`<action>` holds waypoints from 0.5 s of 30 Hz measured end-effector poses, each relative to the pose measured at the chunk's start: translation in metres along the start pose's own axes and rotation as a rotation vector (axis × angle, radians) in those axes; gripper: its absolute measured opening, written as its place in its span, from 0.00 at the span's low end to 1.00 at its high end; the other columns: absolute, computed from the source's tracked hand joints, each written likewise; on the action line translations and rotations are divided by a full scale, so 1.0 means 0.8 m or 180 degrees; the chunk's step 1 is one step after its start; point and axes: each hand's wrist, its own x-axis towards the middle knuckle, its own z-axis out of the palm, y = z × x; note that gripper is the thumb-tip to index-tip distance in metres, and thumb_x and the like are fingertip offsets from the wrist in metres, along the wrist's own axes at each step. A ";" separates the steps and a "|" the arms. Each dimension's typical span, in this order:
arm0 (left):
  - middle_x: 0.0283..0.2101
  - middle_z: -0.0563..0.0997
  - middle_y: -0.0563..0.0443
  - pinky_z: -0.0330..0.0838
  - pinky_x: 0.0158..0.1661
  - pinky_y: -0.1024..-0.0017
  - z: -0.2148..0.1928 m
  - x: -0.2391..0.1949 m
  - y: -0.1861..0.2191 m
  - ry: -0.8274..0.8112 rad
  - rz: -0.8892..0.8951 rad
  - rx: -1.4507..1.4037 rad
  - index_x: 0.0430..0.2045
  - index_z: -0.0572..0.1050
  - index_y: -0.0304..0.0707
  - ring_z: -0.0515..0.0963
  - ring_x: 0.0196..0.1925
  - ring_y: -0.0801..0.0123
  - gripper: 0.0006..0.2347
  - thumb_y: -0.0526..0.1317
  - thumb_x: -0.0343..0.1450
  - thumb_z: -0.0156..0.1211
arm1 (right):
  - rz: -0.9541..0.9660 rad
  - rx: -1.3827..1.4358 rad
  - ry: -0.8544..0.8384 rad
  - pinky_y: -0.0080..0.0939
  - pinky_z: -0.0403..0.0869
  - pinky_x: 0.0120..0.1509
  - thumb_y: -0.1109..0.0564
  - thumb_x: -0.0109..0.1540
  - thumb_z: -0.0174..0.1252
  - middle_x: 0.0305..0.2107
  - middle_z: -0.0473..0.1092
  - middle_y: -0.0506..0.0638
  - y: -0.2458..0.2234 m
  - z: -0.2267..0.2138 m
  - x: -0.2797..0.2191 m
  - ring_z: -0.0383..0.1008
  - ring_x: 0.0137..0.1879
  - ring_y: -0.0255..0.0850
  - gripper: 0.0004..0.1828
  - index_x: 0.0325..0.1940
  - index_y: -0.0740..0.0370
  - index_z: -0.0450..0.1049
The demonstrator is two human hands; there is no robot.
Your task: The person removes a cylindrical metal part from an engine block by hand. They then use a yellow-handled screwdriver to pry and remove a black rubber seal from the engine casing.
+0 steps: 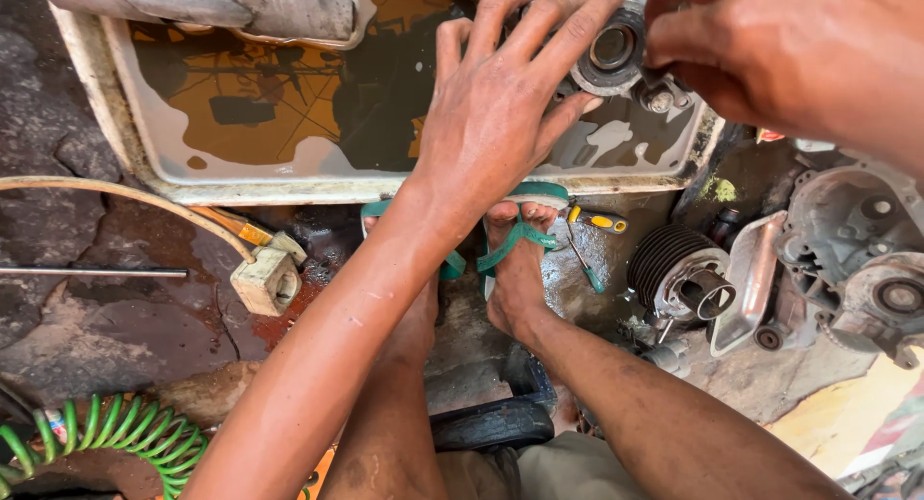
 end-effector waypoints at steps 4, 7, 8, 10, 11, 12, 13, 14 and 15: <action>0.64 0.71 0.64 0.65 0.53 0.58 0.002 -0.003 -0.001 0.0015 0.0041 -0.0004 0.71 0.55 0.56 0.66 0.64 0.60 0.34 0.56 0.77 0.75 | 0.0170 0.0659 0.0015 0.50 0.70 0.50 0.65 0.60 0.60 0.34 0.75 0.49 0.015 0.012 0.007 0.76 0.40 0.50 0.04 0.37 0.59 0.77; 0.62 0.73 0.64 0.65 0.54 0.58 0.003 -0.001 0.000 0.0020 -0.0009 0.0031 0.71 0.55 0.57 0.66 0.65 0.61 0.35 0.55 0.75 0.75 | 0.0255 0.0939 0.0061 0.45 0.67 0.47 0.62 0.66 0.59 0.36 0.74 0.46 0.029 0.027 0.004 0.71 0.38 0.45 0.04 0.44 0.56 0.77; 0.62 0.73 0.64 0.65 0.54 0.58 0.002 0.000 0.001 0.0020 -0.0009 0.0029 0.71 0.55 0.57 0.66 0.65 0.61 0.35 0.55 0.75 0.75 | 0.0257 0.0938 0.0059 0.45 0.67 0.47 0.62 0.66 0.59 0.36 0.74 0.46 0.018 0.022 0.009 0.71 0.38 0.45 0.04 0.44 0.56 0.77; 0.61 0.74 0.65 0.65 0.51 0.59 -0.002 0.003 0.001 0.0002 -0.0038 0.0012 0.69 0.59 0.58 0.68 0.62 0.61 0.33 0.56 0.71 0.73 | -0.0048 0.0702 -0.0155 0.50 0.73 0.55 0.61 0.53 0.65 0.49 0.77 0.43 -0.005 0.011 0.021 0.80 0.48 0.50 0.07 0.34 0.51 0.80; 0.61 0.74 0.65 0.65 0.51 0.59 -0.002 0.003 0.001 0.0003 -0.0041 0.0012 0.69 0.59 0.58 0.68 0.62 0.61 0.33 0.56 0.71 0.73 | -0.0051 0.0700 -0.0157 0.50 0.73 0.55 0.61 0.53 0.65 0.49 0.77 0.43 -0.012 0.008 0.019 0.80 0.48 0.50 0.07 0.34 0.51 0.80; 0.61 0.74 0.65 0.65 0.52 0.59 -0.002 0.003 0.001 -0.0036 -0.0054 -0.0028 0.69 0.58 0.58 0.68 0.63 0.61 0.34 0.56 0.71 0.73 | -0.0093 0.0478 -0.0003 0.53 0.75 0.50 0.60 0.54 0.64 0.46 0.77 0.46 -0.018 0.005 0.016 0.80 0.43 0.53 0.07 0.35 0.52 0.81; 0.62 0.73 0.65 0.65 0.52 0.59 -0.001 0.003 0.001 -0.0074 -0.0067 -0.0068 0.70 0.57 0.58 0.68 0.63 0.61 0.35 0.56 0.72 0.73 | -0.0137 0.0257 0.0150 0.56 0.77 0.46 0.59 0.54 0.64 0.44 0.77 0.49 -0.025 0.003 0.014 0.80 0.37 0.56 0.07 0.37 0.52 0.81; 0.62 0.73 0.65 0.65 0.52 0.59 0.001 0.003 0.002 -0.0089 -0.0075 -0.0083 0.70 0.57 0.58 0.68 0.63 0.61 0.35 0.56 0.72 0.73 | -0.0137 0.0270 0.0133 0.56 0.77 0.46 0.59 0.54 0.64 0.44 0.77 0.49 -0.018 0.003 -0.002 0.80 0.37 0.56 0.07 0.37 0.52 0.81; 0.61 0.74 0.66 0.65 0.52 0.60 0.002 0.003 0.003 -0.0076 -0.0057 -0.0009 0.71 0.57 0.59 0.68 0.63 0.62 0.36 0.58 0.72 0.73 | 0.0099 0.0913 0.0387 0.48 0.72 0.51 0.60 0.61 0.64 0.40 0.76 0.51 -0.013 0.004 -0.018 0.76 0.40 0.50 0.05 0.42 0.59 0.79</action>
